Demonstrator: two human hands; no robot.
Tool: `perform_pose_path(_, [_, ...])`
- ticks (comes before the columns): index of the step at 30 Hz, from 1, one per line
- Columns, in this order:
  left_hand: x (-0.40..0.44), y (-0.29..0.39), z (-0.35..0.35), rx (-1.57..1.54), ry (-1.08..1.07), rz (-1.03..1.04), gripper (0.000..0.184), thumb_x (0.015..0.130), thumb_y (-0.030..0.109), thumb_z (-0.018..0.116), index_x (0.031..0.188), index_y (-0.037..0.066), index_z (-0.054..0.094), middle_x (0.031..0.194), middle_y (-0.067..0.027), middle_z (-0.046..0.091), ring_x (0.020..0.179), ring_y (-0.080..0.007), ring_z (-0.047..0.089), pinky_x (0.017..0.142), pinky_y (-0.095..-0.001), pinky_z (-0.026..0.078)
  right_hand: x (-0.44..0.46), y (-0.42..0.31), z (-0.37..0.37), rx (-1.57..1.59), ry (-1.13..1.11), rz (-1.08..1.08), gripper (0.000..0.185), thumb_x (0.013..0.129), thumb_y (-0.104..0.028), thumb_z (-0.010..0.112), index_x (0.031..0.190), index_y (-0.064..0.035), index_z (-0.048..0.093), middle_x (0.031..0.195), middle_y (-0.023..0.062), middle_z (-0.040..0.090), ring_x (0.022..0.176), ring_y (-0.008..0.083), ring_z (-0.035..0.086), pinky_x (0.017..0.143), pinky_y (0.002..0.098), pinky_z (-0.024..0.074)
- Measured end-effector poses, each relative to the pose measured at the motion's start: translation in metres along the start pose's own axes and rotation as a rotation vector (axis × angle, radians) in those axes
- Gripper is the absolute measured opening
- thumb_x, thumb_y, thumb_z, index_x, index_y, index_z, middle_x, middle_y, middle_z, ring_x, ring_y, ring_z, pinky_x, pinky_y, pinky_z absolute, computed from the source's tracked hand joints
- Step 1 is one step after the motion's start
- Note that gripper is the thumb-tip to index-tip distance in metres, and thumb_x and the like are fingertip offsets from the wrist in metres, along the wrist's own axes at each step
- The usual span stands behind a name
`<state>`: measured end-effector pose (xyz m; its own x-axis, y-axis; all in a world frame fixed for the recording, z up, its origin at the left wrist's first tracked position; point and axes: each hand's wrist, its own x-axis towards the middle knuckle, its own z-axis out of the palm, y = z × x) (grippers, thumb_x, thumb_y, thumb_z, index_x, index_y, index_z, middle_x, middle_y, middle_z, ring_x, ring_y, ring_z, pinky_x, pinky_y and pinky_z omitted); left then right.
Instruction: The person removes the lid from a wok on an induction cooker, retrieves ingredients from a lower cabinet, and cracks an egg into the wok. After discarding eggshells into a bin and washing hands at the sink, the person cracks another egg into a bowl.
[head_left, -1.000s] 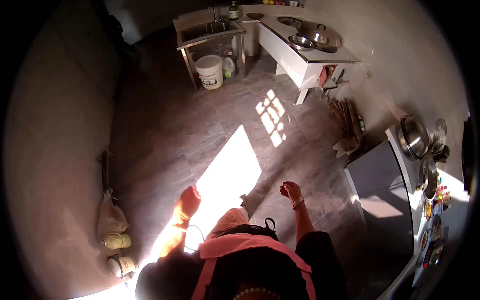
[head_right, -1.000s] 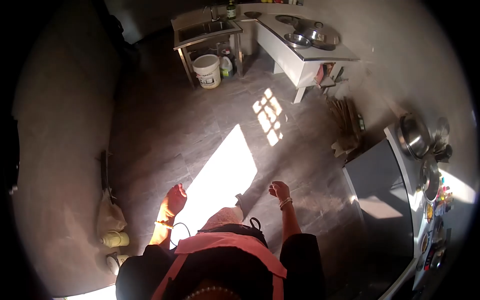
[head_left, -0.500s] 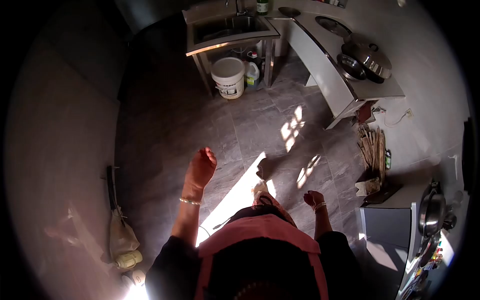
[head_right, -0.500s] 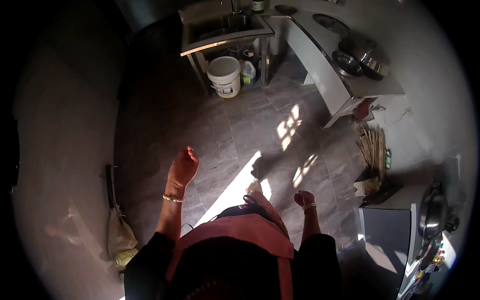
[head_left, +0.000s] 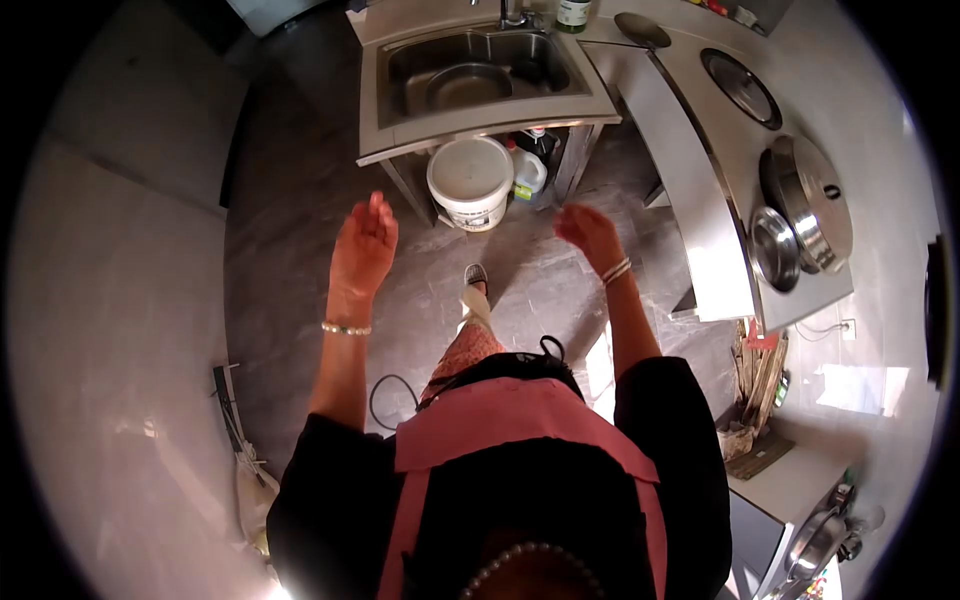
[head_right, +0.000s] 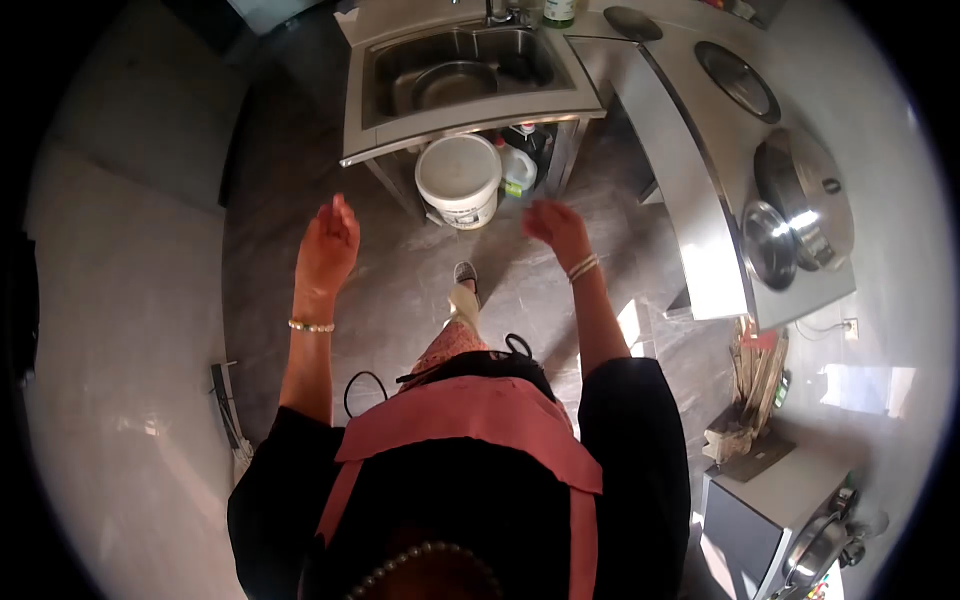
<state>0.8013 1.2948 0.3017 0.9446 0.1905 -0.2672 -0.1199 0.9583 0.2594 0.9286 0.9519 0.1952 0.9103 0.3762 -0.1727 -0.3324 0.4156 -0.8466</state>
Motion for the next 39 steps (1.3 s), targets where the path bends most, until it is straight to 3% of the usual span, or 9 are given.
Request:
perform_pose_path(7, [0.287,0.010,0.026,-0.163,-0.112,-0.133,0.046,0.094,0.038,0.026,0.093,0.005,0.058,0.130,-0.0172,0.042,0.128,-0.0315,0.028,0.107,-0.0464,0.019,0.244,-0.045,0.053,0.275,-0.108,0.002,0.040,0.090,-0.017,0.048,0.121,0.0062,0.038,0.115,0.0222,0.051,0.101,0.0308,0.055,0.088,0.0374,0.0474])
perform_pose_path(11, [0.408,-0.010,0.031,-0.153,0.157,-0.099,0.049,0.095,0.042,0.016,0.108,0.010,0.051,0.135,-0.0153,0.035,0.132,-0.0305,0.018,0.109,-0.0453,0.010,0.375,-0.046,0.058,0.421,-0.011,0.077,0.047,0.089,-0.020,0.050,0.126,0.0044,0.033,0.126,0.0219,0.042,0.112,0.0316,0.047,0.096,0.0425,0.0399])
perform_pose_path(18, [0.544,-0.046,-0.030,-0.127,0.348,-0.069,0.048,0.095,0.039,0.011,0.137,0.017,0.020,0.139,-0.0146,0.028,0.133,-0.0314,0.015,0.109,-0.0457,0.008,0.585,0.064,0.014,-0.125,0.262,0.443,0.033,0.088,-0.021,0.052,0.118,-0.0077,0.050,0.112,0.0073,0.057,0.101,0.0232,0.055,0.082,0.0362,0.0458])
perform_pose_path(23, [0.617,-0.062,-0.083,-0.041,0.620,-0.067,0.045,0.095,0.039,0.016,0.132,0.015,0.027,0.137,-0.0152,0.031,0.132,-0.0315,0.017,0.107,-0.0470,0.010,0.675,0.187,-0.036,-1.005,0.537,-0.130,0.020,0.085,-0.019,0.050,0.092,-0.0059,0.062,0.087,0.0073,0.064,0.077,0.0214,0.062,0.067,0.0350,0.0472])
perform_pose_path(25, [0.623,-0.069,-0.097,-0.036,0.686,-0.070,0.044,0.095,0.037,0.020,0.132,0.015,0.028,0.137,-0.0139,0.032,0.131,-0.0306,0.020,0.107,-0.0454,0.013,0.666,0.187,-0.029,0.015,0.345,0.772,0.025,0.086,-0.021,0.047,0.096,-0.0037,0.063,0.087,0.0131,0.064,0.084,0.0209,0.062,0.071,0.0301,0.0485])
perform_pose_path(27, [0.639,-0.073,-0.101,-0.082,0.708,-0.077,0.044,0.094,0.033,0.026,0.134,0.014,0.027,0.137,-0.0112,0.033,0.130,-0.0287,0.025,0.106,-0.0417,0.018,0.628,0.130,0.017,0.045,-0.329,0.582,0.022,0.086,-0.023,0.049,0.091,-0.0062,0.062,0.094,0.0100,0.063,0.083,0.0220,0.060,0.075,0.0336,0.0469])
perform_pose_path(32, [0.629,-0.080,-0.084,0.090,0.490,-0.134,0.038,0.093,0.023,0.031,0.128,0.009,0.036,0.132,-0.0103,0.040,0.121,-0.0255,0.039,0.102,-0.0388,0.030,0.598,0.100,0.075,-0.908,-0.383,-0.522,0.028,0.086,-0.019,0.042,0.104,-0.0022,0.056,0.110,0.0142,0.055,0.106,0.0300,0.049,0.090,0.0406,0.0389])
perform_pose_path(36, [0.633,-0.083,-0.048,-0.038,0.468,-0.243,0.034,0.094,0.023,0.032,0.123,0.010,0.043,0.127,-0.0072,0.046,0.116,-0.0237,0.044,0.101,-0.0370,0.032,0.620,0.060,0.093,-1.557,-0.352,-0.027,0.033,0.081,-0.021,0.045,0.107,-0.0016,0.050,0.109,0.0195,0.051,0.108,0.0348,0.044,0.095,0.0473,0.0307])
perform_pose_path(39, [0.644,-0.077,-0.040,-0.054,0.349,-0.303,0.034,0.094,0.026,0.034,0.123,0.012,0.044,0.126,-0.0069,0.047,0.116,-0.0231,0.044,0.101,-0.0375,0.033,0.567,0.051,0.119,-1.184,-0.091,-0.546,0.039,0.085,-0.027,0.043,0.116,-0.0034,0.050,0.122,0.0183,0.047,0.116,0.0349,0.040,0.096,0.0456,0.0304])
